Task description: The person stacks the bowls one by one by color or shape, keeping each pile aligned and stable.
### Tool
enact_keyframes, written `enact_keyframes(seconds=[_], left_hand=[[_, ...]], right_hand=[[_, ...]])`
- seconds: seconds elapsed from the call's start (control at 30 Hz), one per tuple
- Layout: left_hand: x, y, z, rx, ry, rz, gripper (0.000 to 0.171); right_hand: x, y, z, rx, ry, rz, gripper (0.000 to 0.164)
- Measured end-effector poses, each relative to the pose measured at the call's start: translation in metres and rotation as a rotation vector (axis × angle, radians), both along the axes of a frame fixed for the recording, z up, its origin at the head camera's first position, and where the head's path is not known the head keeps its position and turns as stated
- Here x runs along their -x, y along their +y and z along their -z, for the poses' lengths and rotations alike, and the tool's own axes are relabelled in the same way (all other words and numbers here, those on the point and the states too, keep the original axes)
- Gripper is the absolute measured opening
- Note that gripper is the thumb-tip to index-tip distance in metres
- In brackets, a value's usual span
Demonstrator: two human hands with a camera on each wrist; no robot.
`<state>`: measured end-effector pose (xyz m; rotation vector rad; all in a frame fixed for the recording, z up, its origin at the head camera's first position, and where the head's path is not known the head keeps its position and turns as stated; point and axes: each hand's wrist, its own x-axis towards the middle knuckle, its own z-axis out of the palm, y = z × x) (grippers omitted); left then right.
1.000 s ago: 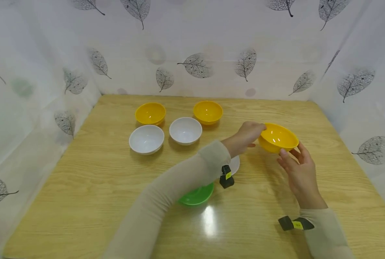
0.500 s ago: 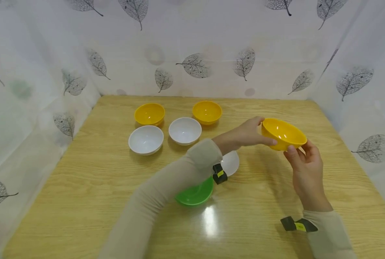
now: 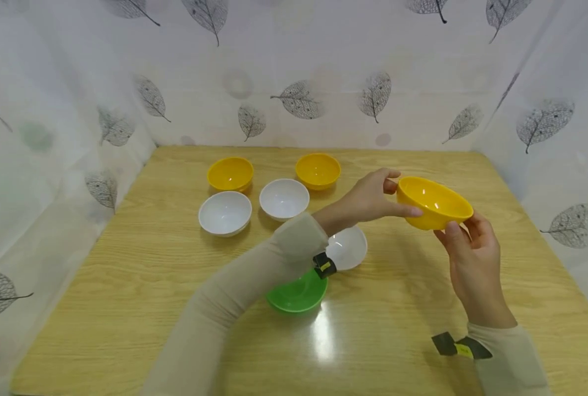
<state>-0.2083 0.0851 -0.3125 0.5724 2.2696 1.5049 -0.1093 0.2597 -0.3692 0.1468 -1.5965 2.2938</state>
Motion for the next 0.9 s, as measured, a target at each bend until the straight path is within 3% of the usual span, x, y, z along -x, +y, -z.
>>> enact_keyframes(seconds=[0.07, 0.33, 0.47, 0.73, 0.9], left_hand=[[-0.001, -0.003, 0.001, -0.032, -0.012, 0.015, 0.083], [-0.002, -0.023, -0.001, -0.115, 0.071, 0.117, 0.065], [-0.004, -0.036, -0.004, -0.134, 0.054, 0.110, 0.062], [-0.011, -0.058, -0.010, -0.078, 0.143, 0.091, 0.069], [-0.013, -0.070, -0.014, -0.157, 0.069, 0.131, 0.066]], right_hand=[[-0.001, -0.001, -0.001, -0.001, 0.015, -0.013, 0.043], [-0.004, -0.012, -0.005, 0.000, 0.064, -0.037, 0.042], [-0.005, -0.020, -0.008, -0.013, 0.104, -0.066, 0.044], [-0.007, -0.033, -0.014, -0.039, 0.138, -0.141, 0.047], [-0.008, -0.041, -0.017, -0.026, 0.137, -0.188, 0.051]])
